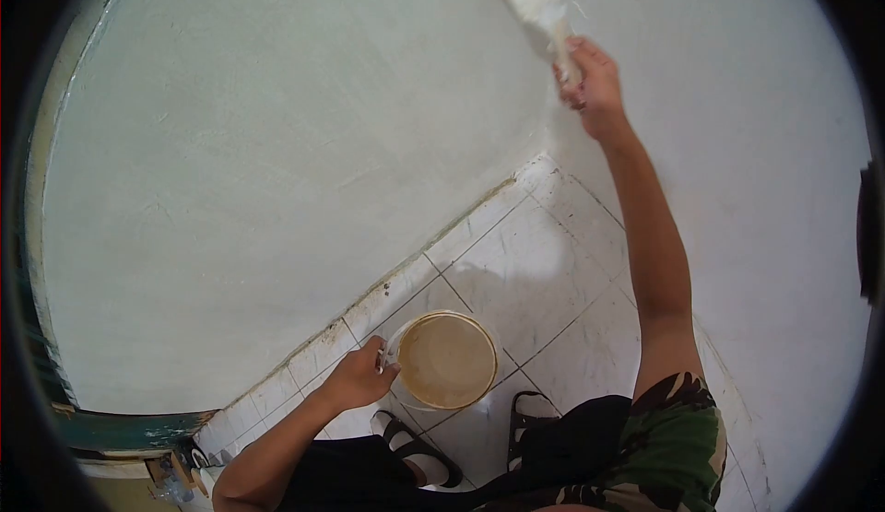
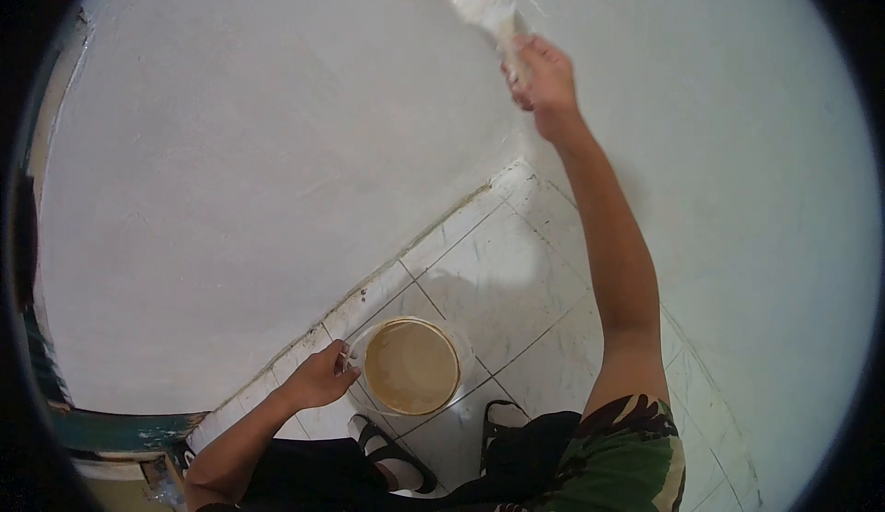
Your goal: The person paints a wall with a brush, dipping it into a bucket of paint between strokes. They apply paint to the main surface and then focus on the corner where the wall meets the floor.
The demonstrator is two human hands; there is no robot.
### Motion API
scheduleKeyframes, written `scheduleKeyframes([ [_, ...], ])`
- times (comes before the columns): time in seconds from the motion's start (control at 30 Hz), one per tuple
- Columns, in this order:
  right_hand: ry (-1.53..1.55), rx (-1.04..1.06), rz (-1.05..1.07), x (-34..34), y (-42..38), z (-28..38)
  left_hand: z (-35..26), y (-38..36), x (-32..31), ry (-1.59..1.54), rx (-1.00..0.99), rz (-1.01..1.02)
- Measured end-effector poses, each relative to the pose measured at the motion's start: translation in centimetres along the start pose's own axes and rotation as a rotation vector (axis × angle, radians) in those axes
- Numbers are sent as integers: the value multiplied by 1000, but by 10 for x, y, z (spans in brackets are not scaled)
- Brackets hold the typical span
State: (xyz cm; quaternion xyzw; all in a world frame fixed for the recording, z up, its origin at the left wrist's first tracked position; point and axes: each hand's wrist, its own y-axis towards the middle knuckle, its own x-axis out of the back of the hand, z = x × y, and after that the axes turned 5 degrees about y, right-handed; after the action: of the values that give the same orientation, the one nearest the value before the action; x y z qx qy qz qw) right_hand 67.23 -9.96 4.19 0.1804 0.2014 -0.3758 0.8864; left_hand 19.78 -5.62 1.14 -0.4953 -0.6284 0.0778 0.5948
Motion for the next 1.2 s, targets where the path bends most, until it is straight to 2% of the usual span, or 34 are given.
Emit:
scheduleKeyframes([
  [0.17, -220, -201, -20, 54, -19, -118, 11, -1, -6, -18, -5, -6],
  [0.23, -304, -325, -29, 73, -40, -129, 12, -2, -7, -22, -20, -8],
  [0.27, -308, -323, -31, 83, -46, -133, 10, -3, -5, -26, -12, 2],
  [0.33, -555, -445, -73, 106, -54, -145, 7, -5, -3, -34, -8, 12],
  [0.37, -559, -444, -71, 115, -58, -153, 6, -5, -2, -20, -9, 12],
  [0.43, -668, -511, -163, 128, -62, -167, 6, -6, -1, -14, -7, 13],
  [0.53, -773, -512, -188, 128, -68, -169, 3, -7, 1, 2, -26, 12],
  [0.63, -743, -484, -90, 113, -65, -148, 6, -9, 0, -101, -106, -61],
  [0.67, -691, -529, -13, 101, -64, -130, 9, -7, -3, -102, -82, -58],
  [0.73, -512, -626, 174, 81, -63, -89, 16, -6, -9, -308, -190, -8],
  [0.83, -623, -687, 557, 39, -66, -28, 19, -9, -14, -291, -187, -36],
  [0.87, -618, -713, 575, 26, -69, -16, 20, -9, -15, -308, -163, -26],
  [0.9, -717, -715, 785, 14, -75, -8, 20, -8, -15, -301, -146, -32],
  [0.93, -811, -698, 994, 2, -81, -3, 20, -7, -13, -290, -135, -44],
  [0.97, -798, -716, 1008, -12, -91, -2, 17, -9, -10, -258, -127, -58],
  [1.1, -1125, -650, 1446, -63, -150, -23, 19, -7, -15, -344, -83, -21],
  [1.13, -1150, -528, 1522, -69, -166, -35, 17, -7, -13, -338, -75, -19],
  [1.17, -1235, -648, 1504, -85, -182, -38, 15, -9, -11, -309, -85, -26],
  [1.2, -1229, -620, 1522, -91, -198, -45, 13, -11, -9, -283, -94, -32],
])
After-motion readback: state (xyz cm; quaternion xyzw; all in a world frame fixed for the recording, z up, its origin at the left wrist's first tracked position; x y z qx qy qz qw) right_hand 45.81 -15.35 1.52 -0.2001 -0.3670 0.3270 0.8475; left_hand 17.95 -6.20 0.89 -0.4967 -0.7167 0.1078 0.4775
